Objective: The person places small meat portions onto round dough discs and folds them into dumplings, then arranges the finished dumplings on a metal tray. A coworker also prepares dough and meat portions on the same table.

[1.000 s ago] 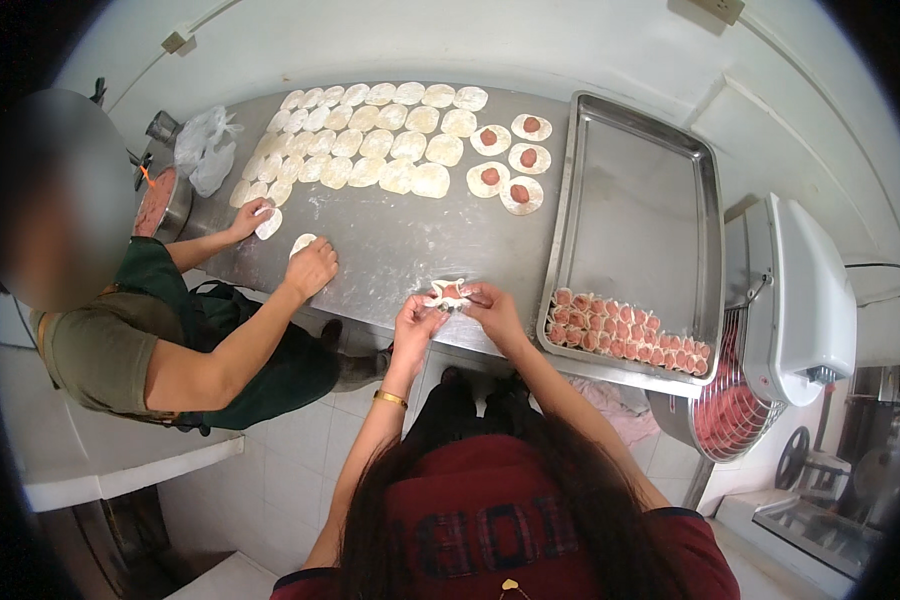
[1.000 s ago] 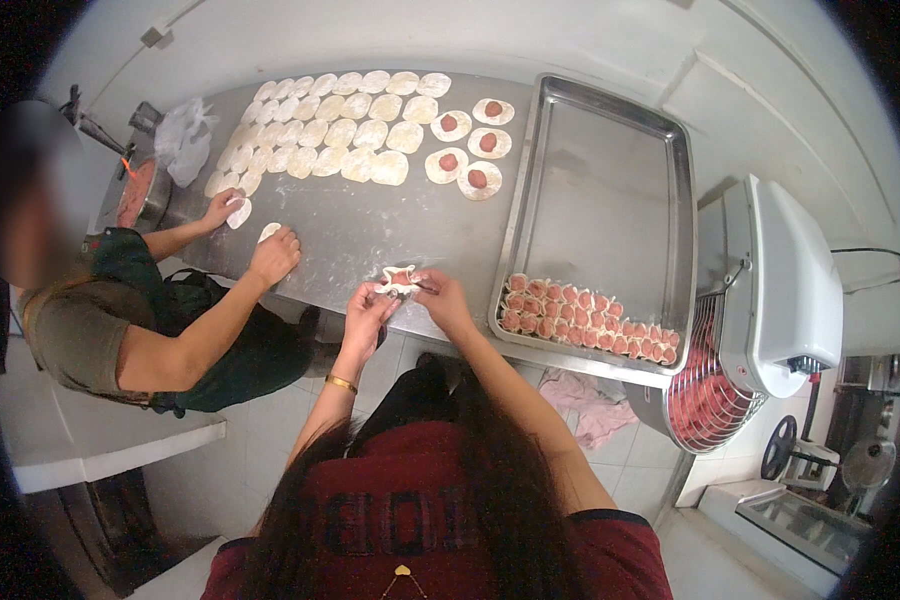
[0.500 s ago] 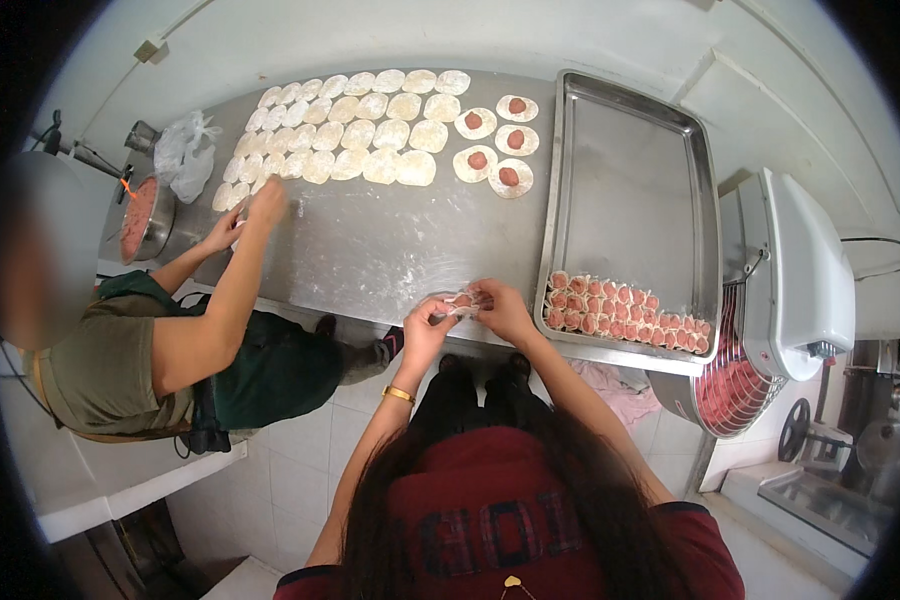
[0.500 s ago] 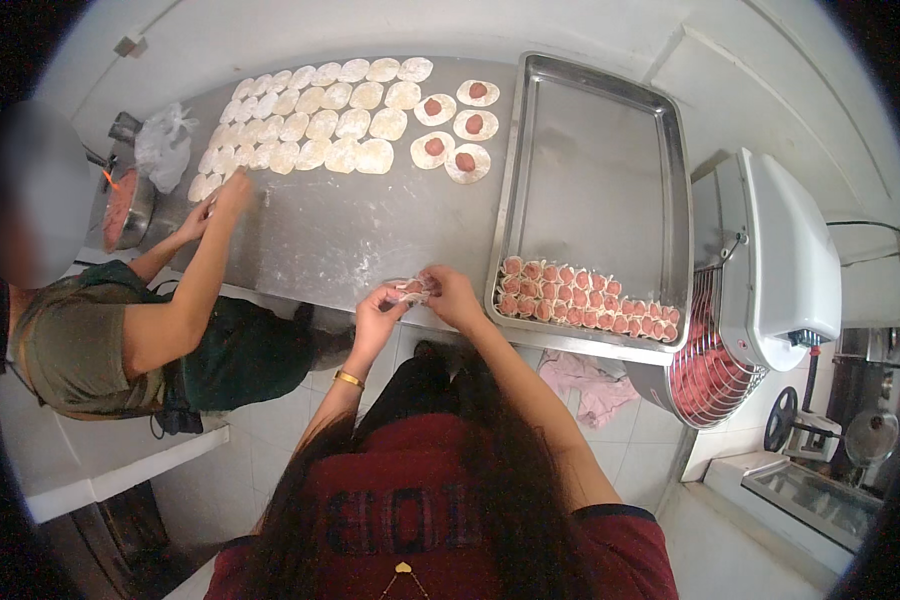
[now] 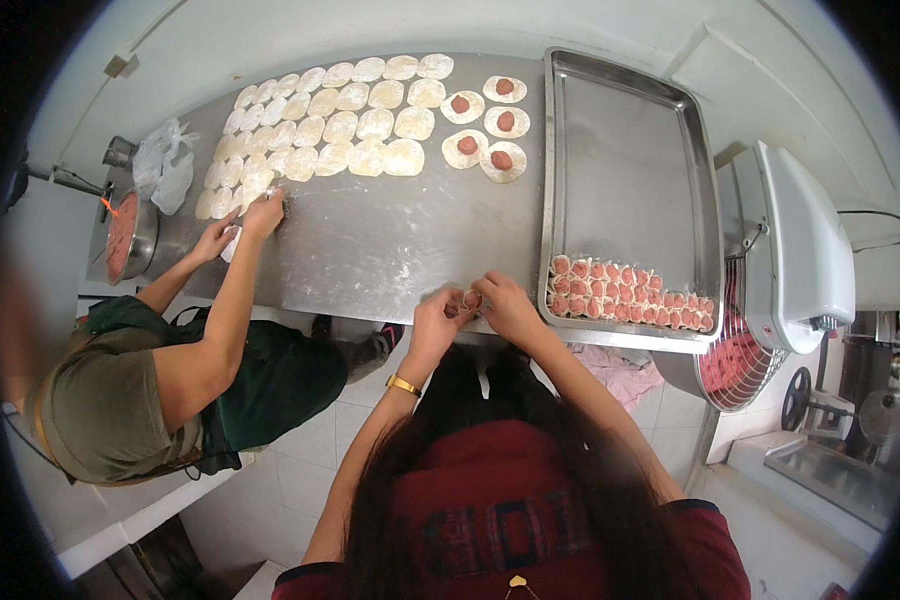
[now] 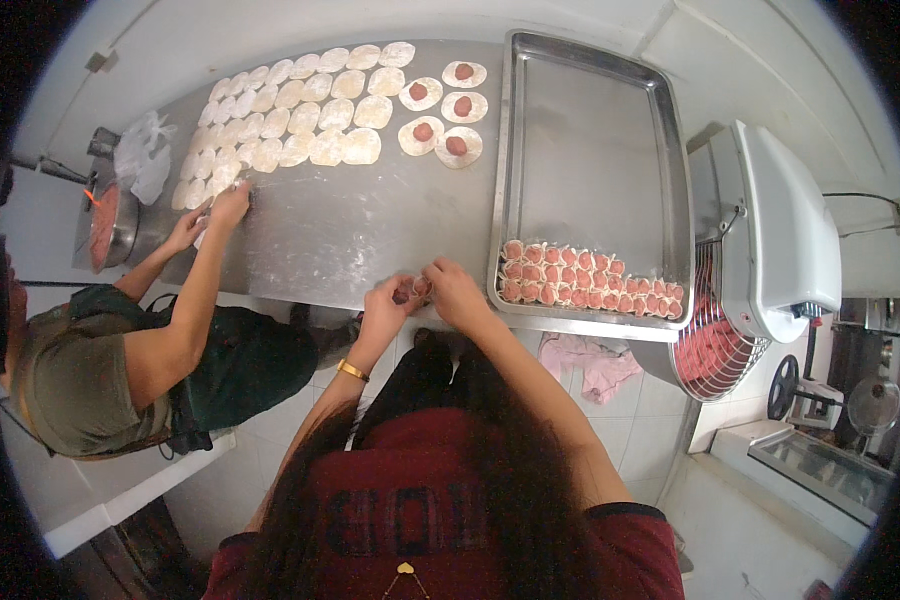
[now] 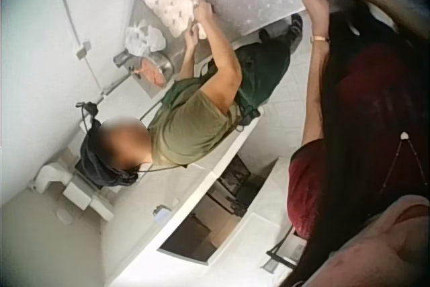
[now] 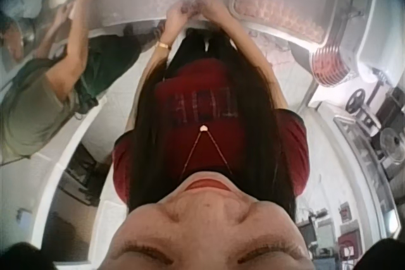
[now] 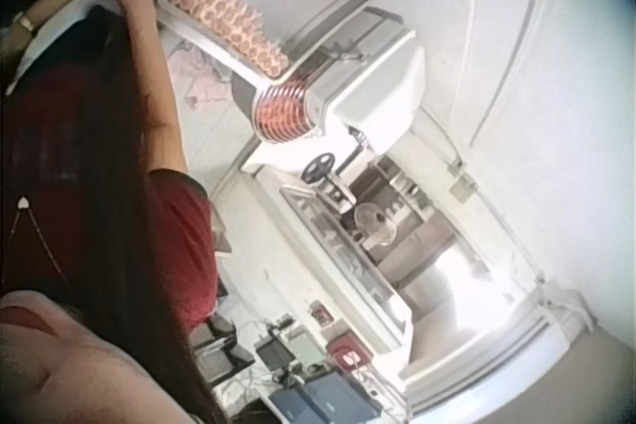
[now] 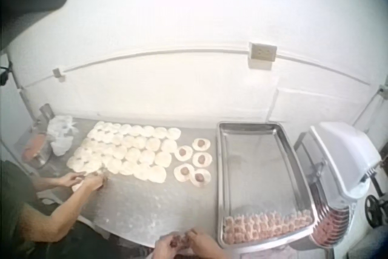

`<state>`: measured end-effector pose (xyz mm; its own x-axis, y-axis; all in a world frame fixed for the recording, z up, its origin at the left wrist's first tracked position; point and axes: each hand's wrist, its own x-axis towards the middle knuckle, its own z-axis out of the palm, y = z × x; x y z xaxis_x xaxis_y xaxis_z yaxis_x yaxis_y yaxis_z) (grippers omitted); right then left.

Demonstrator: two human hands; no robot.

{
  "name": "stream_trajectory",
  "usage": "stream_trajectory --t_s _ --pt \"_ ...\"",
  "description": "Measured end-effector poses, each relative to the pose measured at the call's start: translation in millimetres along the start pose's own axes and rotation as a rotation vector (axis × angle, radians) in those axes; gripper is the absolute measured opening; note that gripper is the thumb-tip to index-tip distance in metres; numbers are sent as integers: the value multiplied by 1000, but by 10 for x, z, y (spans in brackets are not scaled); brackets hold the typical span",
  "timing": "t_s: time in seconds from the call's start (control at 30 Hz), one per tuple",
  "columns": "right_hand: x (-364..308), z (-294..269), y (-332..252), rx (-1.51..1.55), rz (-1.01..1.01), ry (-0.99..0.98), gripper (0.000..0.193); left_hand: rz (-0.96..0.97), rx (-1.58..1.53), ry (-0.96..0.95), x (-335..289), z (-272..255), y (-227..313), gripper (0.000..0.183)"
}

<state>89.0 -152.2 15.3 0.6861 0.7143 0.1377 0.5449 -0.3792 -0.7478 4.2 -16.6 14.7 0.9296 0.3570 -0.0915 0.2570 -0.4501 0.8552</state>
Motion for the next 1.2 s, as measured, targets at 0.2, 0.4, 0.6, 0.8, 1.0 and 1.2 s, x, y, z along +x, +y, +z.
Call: stream_trajectory --t_s 0.2,0.4,0.6,0.8,1.0,1.2 --pt "87 35 6 65 -4 27 25 -4 55 -77 64 -61 30 26" --pt "24 20 4 50 41 -2 27 70 11 -53 35 -83 -4 29" --pt "28 -3 -26 135 15 37 23 41 74 -90 57 -62 -44 30" --pt "-14 33 -25 18 64 20 28 171 39 -1 73 -69 -56 27" --pt "-10 103 15 106 34 28 25 64 22 -58 22 -67 -6 24" --pt "-18 46 -34 126 35 5 27 52 69 -70 11 -65 17 25"
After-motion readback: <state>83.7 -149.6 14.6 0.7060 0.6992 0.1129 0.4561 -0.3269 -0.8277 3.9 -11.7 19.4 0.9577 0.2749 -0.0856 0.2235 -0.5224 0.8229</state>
